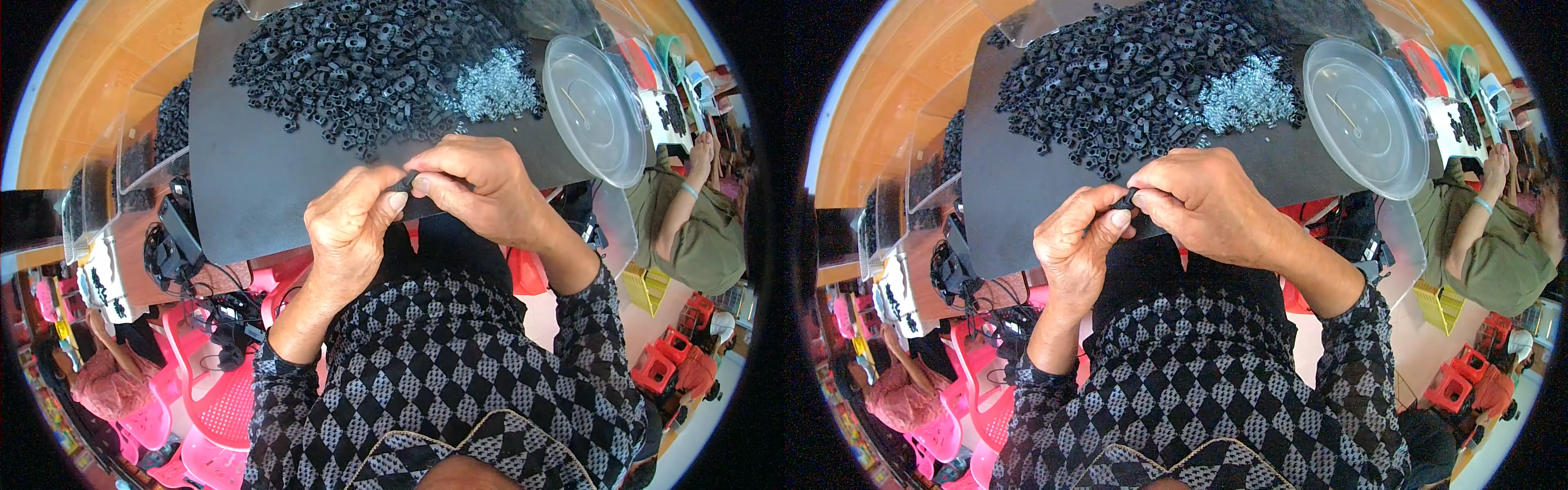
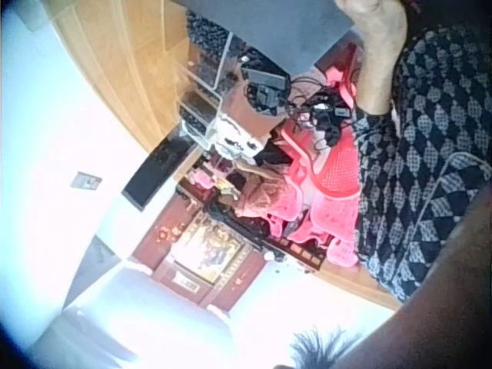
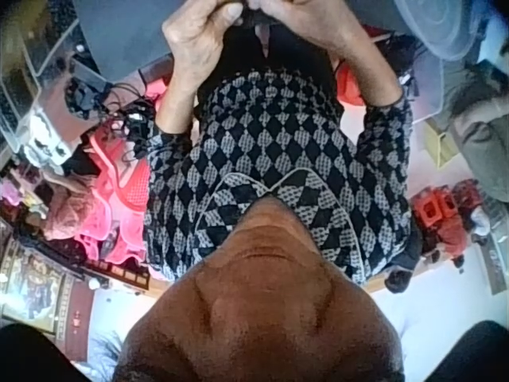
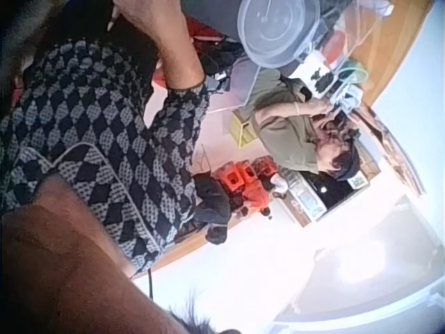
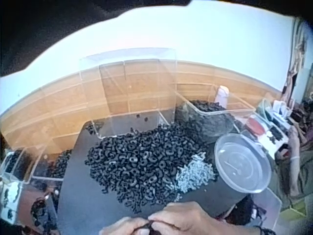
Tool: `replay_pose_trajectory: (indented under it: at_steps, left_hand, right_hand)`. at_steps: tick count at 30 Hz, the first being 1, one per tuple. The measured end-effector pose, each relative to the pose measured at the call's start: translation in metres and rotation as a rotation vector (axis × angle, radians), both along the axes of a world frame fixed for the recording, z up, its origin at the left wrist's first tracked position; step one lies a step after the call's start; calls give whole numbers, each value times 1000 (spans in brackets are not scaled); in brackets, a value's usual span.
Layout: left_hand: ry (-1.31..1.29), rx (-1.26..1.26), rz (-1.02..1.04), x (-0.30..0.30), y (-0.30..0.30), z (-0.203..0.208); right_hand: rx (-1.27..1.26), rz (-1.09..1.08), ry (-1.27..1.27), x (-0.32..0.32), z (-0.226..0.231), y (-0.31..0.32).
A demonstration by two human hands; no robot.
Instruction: Assemble small black plastic components by inserting blue inserts into them.
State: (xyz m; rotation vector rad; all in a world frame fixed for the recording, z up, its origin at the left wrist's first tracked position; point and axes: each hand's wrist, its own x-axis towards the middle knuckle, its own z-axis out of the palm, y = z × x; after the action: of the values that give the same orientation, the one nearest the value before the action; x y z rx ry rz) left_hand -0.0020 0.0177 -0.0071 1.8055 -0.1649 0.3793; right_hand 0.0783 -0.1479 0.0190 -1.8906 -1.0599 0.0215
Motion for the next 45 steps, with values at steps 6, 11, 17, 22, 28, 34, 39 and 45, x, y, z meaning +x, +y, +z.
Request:
replay_pose_trajectory:
  at_steps: [6,11,17,22,28,34,39,45]
  left_hand:
    - [18,34,32,0,-1,-2]
    - [9,70,82,-2,-3,-2]
    - [-4,11,134,-1,-11,-5]
    - [149,-233,125,-2,-12,-5]
    - [255,-500,51,1,-8,-1]
    - [193,-393,86,2,-12,-3]
    - [-79,-36,179,6,-8,-2]
    - [-202,58,199,11,-11,5]
  right_hand:
    - [-32,43,-239,1,-2,2]
    - [34,-8,-332,-6,-12,7]
    - [60,-55,-415,-12,-22,5]
    - [87,-65,-371,-17,-23,7]
    - [-10,-107,-373,-18,-11,7]
    - [113,-177,627,-10,10,-7]
    - [58,-74,996,-5,10,-3]
    - [370,64,1305,-7,-1,7]
